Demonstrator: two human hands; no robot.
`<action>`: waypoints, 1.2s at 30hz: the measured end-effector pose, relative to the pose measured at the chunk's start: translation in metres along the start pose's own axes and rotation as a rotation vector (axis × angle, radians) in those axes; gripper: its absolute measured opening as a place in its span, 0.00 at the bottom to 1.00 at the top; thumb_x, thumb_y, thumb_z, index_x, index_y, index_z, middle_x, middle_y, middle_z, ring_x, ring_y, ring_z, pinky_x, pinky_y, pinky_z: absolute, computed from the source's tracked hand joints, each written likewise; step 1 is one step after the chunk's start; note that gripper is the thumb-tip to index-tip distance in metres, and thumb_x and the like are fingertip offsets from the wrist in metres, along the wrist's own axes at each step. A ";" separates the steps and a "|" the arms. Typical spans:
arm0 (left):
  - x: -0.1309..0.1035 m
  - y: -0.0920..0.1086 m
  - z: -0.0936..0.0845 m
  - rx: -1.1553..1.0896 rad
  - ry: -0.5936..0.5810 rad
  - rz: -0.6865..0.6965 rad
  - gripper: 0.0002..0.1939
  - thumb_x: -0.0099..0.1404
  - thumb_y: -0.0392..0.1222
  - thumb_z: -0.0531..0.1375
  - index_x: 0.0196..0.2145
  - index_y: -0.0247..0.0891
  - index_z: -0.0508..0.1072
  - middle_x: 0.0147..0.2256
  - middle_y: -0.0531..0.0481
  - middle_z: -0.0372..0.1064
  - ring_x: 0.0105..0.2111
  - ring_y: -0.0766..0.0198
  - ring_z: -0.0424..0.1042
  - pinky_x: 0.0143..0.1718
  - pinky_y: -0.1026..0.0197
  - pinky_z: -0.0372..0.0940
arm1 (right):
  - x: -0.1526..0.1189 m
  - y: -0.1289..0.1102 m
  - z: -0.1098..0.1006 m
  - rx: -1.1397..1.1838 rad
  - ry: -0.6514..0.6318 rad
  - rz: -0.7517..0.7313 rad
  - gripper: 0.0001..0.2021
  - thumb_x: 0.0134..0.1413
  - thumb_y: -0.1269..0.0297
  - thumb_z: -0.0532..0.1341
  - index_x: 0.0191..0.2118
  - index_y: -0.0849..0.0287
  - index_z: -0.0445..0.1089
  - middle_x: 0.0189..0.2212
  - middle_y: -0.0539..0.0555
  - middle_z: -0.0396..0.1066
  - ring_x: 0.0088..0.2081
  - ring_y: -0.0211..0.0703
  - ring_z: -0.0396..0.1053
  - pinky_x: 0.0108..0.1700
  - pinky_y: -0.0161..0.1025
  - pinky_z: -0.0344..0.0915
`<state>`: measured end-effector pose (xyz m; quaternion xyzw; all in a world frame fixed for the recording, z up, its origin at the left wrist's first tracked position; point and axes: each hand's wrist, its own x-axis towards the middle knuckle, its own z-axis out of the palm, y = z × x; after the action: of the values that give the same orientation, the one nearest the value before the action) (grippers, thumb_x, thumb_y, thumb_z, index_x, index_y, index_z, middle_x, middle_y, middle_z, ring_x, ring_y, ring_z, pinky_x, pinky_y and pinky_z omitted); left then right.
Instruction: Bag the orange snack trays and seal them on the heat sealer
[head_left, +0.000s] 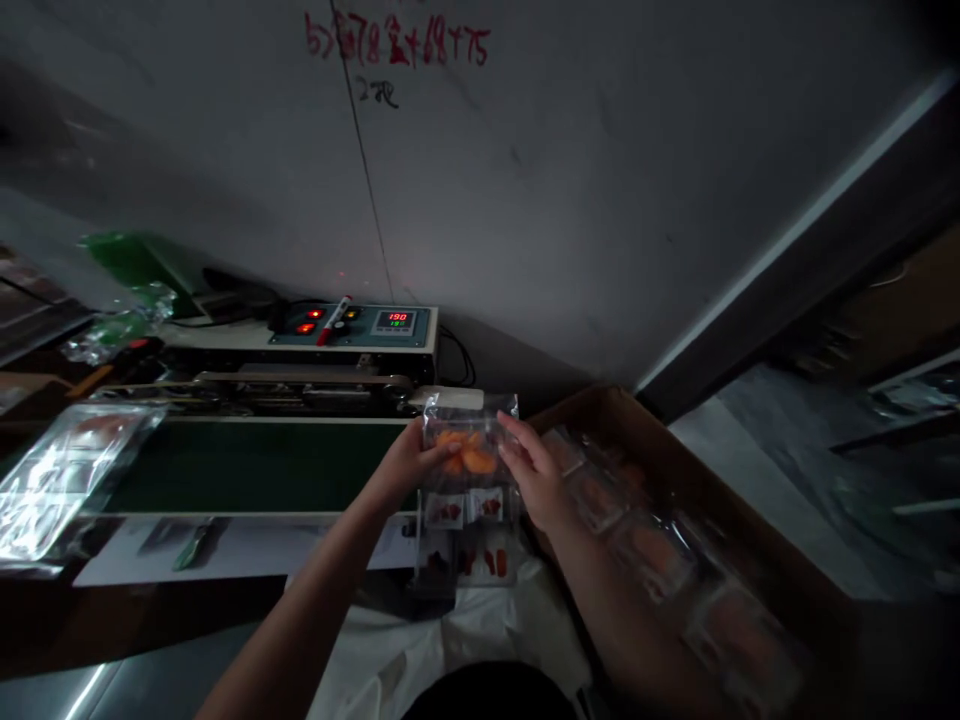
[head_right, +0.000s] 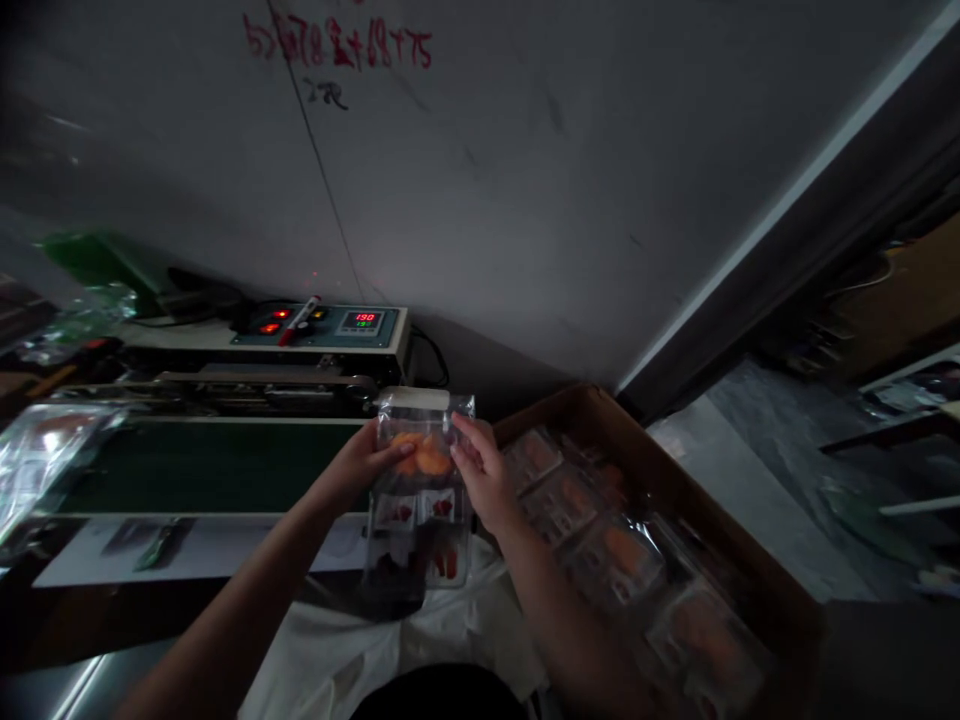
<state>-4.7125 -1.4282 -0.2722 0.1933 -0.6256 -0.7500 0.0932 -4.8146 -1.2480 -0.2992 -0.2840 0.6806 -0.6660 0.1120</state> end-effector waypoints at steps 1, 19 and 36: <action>0.002 -0.006 -0.001 -0.039 0.021 -0.019 0.29 0.46 0.53 0.73 0.41 0.34 0.71 0.37 0.45 0.75 0.34 0.58 0.74 0.36 0.60 0.68 | -0.003 0.010 0.007 -0.060 0.035 -0.025 0.21 0.59 0.52 0.59 0.56 0.50 0.69 0.60 0.55 0.64 0.61 0.47 0.62 0.63 0.49 0.60; 0.048 -0.030 -0.032 -0.275 0.587 -0.147 0.19 0.37 0.48 0.70 0.23 0.34 0.69 0.18 0.56 0.63 0.16 0.72 0.60 0.17 0.68 0.52 | 0.021 0.061 0.063 -0.225 0.282 -0.010 0.22 0.57 0.60 0.56 0.57 0.57 0.65 0.58 0.63 0.63 0.58 0.53 0.63 0.58 0.54 0.64; 0.003 0.018 -0.110 0.351 0.852 -0.224 0.13 0.50 0.50 0.66 0.28 0.39 0.73 0.13 0.62 0.64 0.15 0.68 0.63 0.17 0.65 0.61 | 0.038 0.023 0.145 -0.441 0.096 -0.087 0.28 0.59 0.67 0.60 0.64 0.61 0.56 0.55 0.64 0.61 0.57 0.51 0.63 0.58 0.45 0.64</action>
<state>-4.6721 -1.5317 -0.2706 0.5628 -0.6244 -0.4922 0.2260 -4.7743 -1.3919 -0.3254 -0.2986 0.8014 -0.5181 -0.0141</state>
